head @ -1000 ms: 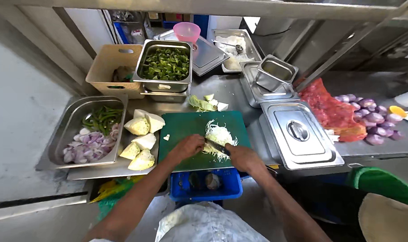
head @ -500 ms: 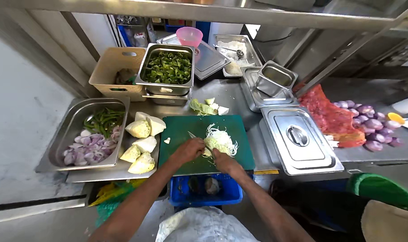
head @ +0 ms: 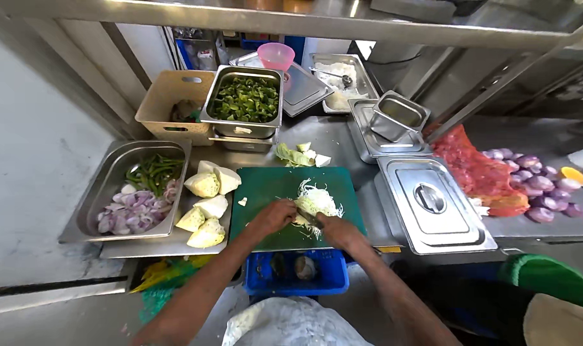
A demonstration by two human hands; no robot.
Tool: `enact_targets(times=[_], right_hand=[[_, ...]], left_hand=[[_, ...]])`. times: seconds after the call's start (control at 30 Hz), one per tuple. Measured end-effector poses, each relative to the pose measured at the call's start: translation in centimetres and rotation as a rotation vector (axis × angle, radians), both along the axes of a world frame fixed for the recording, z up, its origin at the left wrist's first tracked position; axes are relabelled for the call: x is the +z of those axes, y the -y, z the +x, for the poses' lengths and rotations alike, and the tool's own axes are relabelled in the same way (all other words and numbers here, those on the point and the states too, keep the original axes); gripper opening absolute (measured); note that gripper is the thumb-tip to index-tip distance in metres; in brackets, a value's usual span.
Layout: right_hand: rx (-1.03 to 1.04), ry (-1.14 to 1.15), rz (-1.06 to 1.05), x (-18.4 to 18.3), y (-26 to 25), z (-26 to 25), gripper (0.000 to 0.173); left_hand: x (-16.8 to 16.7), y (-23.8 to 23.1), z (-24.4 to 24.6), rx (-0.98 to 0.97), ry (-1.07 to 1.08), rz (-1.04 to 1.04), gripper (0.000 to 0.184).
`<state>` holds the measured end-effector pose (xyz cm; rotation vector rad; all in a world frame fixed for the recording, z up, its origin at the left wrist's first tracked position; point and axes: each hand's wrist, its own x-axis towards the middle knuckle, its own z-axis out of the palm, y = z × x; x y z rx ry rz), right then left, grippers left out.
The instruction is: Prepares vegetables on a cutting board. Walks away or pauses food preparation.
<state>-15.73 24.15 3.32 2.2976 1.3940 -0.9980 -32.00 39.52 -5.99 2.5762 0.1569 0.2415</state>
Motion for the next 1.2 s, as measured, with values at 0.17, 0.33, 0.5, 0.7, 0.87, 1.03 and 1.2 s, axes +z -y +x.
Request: enact_targets(times=[0.17,0.33,0.5,0.7,0.87,1.03,1.2], right_hand=[[-0.039,-0.002,0.008,-1.7,-0.2,-1.1,0.042],[-0.02,0.002,0.013,-1.1,-0.7,-0.7,0.04],[-0.04,0.024,-0.002,-0.4,0.2,-1.1,0.039],[-0.028,-0.011,0.002,-0.5,-0.4,-0.5,0.038],[-0.069,-0.055,-0.003,-2.1,0.0,-1.1,0.046],[-0.091,-0.102,0.037,-5.6,-0.7,-2.4,0.049],[-0.083,-0.062,0.019,-4.2,-0.6,-1.9,0.044]], left_hand=[[-0.7,0.1,-0.1,0.004,0.034,0.024,0.01],[-0.2,0.1,-0.2,0.011,-0.012,-0.011,0.012],[-1.0,0.3,-0.2,0.016,0.071,0.008,0.01],[-0.5,0.2,-0.2,0.007,0.042,0.017,0.012],[-0.9,0.7,-0.2,0.059,0.041,0.012,0.013],[-1.8,0.9,-0.8,0.22,0.089,-0.022,0.015],[-1.1,0.8,-0.7,0.138,0.05,-0.016,0.011]])
